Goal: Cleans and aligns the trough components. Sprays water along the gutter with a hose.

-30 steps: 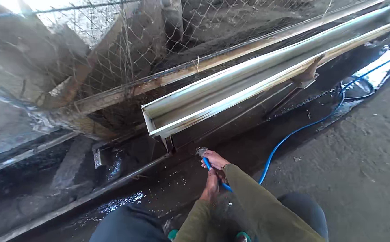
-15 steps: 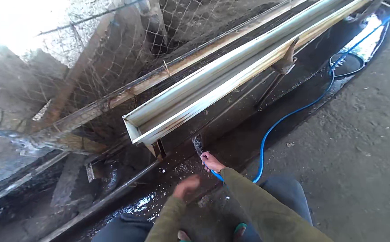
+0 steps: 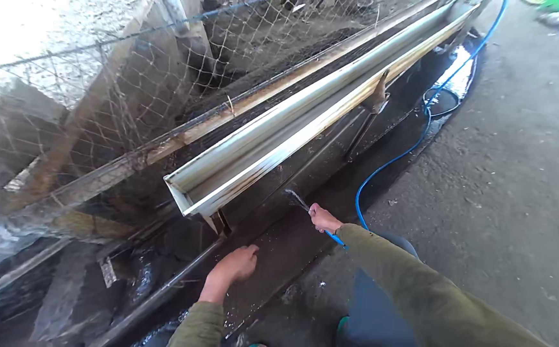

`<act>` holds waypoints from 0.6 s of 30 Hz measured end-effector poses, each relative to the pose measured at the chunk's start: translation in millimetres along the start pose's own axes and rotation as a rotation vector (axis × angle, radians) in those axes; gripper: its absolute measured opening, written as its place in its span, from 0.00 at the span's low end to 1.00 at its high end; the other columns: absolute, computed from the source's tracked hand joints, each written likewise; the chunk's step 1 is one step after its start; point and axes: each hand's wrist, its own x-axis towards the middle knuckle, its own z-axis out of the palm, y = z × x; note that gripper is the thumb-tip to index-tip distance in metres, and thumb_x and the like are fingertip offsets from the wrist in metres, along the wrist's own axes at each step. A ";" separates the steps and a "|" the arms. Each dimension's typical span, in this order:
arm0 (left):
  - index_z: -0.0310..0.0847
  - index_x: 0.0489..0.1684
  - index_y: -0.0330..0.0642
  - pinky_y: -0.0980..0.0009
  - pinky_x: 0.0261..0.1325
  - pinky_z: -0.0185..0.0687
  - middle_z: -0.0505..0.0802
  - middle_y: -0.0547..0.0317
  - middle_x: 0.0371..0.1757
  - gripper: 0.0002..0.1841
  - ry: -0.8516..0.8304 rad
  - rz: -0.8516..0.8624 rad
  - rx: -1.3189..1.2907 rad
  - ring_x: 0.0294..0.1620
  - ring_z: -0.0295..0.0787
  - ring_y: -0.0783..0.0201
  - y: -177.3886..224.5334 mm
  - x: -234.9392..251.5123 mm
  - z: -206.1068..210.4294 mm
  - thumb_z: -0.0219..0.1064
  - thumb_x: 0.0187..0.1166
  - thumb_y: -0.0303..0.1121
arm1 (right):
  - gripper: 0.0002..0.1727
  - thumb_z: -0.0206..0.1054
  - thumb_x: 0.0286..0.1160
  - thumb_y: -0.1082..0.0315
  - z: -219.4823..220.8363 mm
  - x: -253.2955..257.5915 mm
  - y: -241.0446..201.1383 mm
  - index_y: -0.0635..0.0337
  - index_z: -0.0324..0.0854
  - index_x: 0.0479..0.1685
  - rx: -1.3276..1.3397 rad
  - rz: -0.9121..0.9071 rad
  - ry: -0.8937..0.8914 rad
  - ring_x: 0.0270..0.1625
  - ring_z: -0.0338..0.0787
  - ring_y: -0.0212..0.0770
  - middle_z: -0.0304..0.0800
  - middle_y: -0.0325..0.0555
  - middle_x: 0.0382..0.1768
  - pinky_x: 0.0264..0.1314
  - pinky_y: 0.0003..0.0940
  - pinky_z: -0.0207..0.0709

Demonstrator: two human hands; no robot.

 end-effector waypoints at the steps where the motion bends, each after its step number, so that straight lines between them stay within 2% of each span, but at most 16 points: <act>1: 0.65 0.88 0.47 0.43 0.85 0.63 0.77 0.42 0.83 0.25 0.001 0.039 -0.017 0.85 0.72 0.45 3.4 2.1 -0.5 0.42 0.95 0.39 | 0.18 0.48 0.94 0.61 -2.2 -1.1 4.9 0.51 0.64 0.77 0.012 0.005 0.007 0.24 0.79 0.39 0.77 0.47 0.36 0.30 0.37 0.78; 4: 0.64 0.89 0.46 0.45 0.86 0.63 0.76 0.42 0.83 0.25 0.008 0.092 -0.034 0.85 0.72 0.47 5.8 4.8 -5.2 0.43 0.95 0.38 | 0.17 0.47 0.96 0.58 -2.4 -3.4 15.9 0.52 0.64 0.75 0.070 -0.023 -0.098 0.20 0.74 0.35 0.74 0.43 0.31 0.24 0.32 0.73; 7: 0.64 0.88 0.45 0.46 0.85 0.64 0.77 0.40 0.82 0.25 0.016 0.085 -0.017 0.84 0.73 0.45 3.1 9.5 -8.4 0.42 0.95 0.38 | 0.17 0.46 0.97 0.55 1.6 -15.3 16.2 0.51 0.64 0.73 0.048 -0.052 -0.207 0.20 0.72 0.35 0.73 0.43 0.32 0.23 0.31 0.71; 14: 0.63 0.89 0.46 0.46 0.84 0.66 0.78 0.40 0.81 0.25 0.026 0.057 -0.014 0.82 0.75 0.45 5.8 14.7 -8.5 0.43 0.95 0.40 | 0.17 0.47 0.97 0.56 -9.4 -7.2 33.2 0.52 0.64 0.73 0.197 -0.025 -0.026 0.18 0.72 0.34 0.74 0.42 0.31 0.21 0.30 0.72; 18: 0.63 0.90 0.46 0.45 0.83 0.67 0.78 0.40 0.80 0.26 -0.005 0.034 -0.002 0.81 0.76 0.44 13.1 15.7 -7.1 0.45 0.95 0.41 | 0.16 0.47 0.97 0.56 -11.2 -5.8 36.6 0.51 0.65 0.72 0.206 -0.037 -0.061 0.18 0.71 0.34 0.74 0.42 0.32 0.21 0.29 0.70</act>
